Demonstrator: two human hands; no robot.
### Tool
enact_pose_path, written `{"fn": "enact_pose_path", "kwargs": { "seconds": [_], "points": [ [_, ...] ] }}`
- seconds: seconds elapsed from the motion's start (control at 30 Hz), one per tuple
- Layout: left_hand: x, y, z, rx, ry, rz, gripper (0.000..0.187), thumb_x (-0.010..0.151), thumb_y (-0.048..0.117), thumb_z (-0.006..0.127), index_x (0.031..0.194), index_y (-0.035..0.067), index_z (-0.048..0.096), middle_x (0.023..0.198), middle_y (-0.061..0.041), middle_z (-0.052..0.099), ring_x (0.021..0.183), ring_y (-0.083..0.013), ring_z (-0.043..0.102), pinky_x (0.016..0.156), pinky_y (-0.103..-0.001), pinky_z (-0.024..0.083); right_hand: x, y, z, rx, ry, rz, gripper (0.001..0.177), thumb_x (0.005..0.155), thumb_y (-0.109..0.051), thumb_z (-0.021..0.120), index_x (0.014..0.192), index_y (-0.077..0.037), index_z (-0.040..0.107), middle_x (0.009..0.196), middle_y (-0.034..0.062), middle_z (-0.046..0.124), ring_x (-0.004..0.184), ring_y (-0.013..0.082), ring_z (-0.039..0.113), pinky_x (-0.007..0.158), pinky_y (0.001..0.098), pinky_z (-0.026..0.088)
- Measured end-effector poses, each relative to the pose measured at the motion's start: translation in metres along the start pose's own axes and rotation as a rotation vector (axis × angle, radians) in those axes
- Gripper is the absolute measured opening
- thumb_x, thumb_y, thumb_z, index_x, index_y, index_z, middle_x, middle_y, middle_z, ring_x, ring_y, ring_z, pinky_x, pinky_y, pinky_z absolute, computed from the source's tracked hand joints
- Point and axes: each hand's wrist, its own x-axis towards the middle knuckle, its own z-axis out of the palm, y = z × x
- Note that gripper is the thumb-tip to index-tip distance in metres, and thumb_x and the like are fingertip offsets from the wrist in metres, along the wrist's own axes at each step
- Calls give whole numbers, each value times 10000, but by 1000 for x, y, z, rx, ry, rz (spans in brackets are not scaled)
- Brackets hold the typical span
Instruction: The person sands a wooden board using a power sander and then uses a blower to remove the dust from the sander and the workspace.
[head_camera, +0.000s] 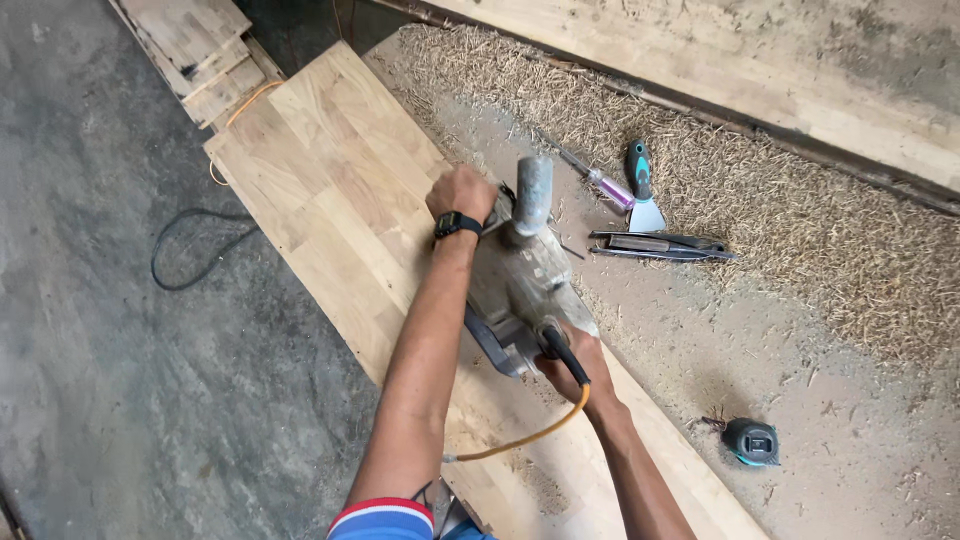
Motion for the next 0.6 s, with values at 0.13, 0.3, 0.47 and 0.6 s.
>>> {"fn": "enact_pose_path", "kwargs": {
  "seconds": [0.13,0.3,0.47,0.6],
  "points": [
    [-15,-5,8,-55,-17,13,426,889,214,446,997,-15,789,996,-210,792,1040,-423,746,944,-520,586,-25,8,5,-16,34,30,225,612,-200,744,772,-76,647,787,194,722,945,429,722,789,539,489],
    [-15,-27,30,-53,-7,74,366,903,239,559,824,-4,821,708,-194,753,768,-386,771,793,-447,623,-46,23,18,31,63,81,248,587,-218,755,749,-72,637,767,190,719,901,399,729,783,508,501],
    [-24,-56,34,13,-71,17,443,857,386,616,986,-2,789,956,-210,785,1000,-414,753,865,-523,605,-66,23,38,35,59,70,237,599,-226,757,746,-73,653,782,190,726,921,398,727,777,527,486],
    [-54,-60,3,19,-65,-17,336,854,274,628,976,13,801,940,-187,794,1012,-405,751,884,-513,604,-71,40,66,105,36,43,269,590,-254,760,785,-85,686,826,204,729,945,409,720,758,538,475]
  ]
}}
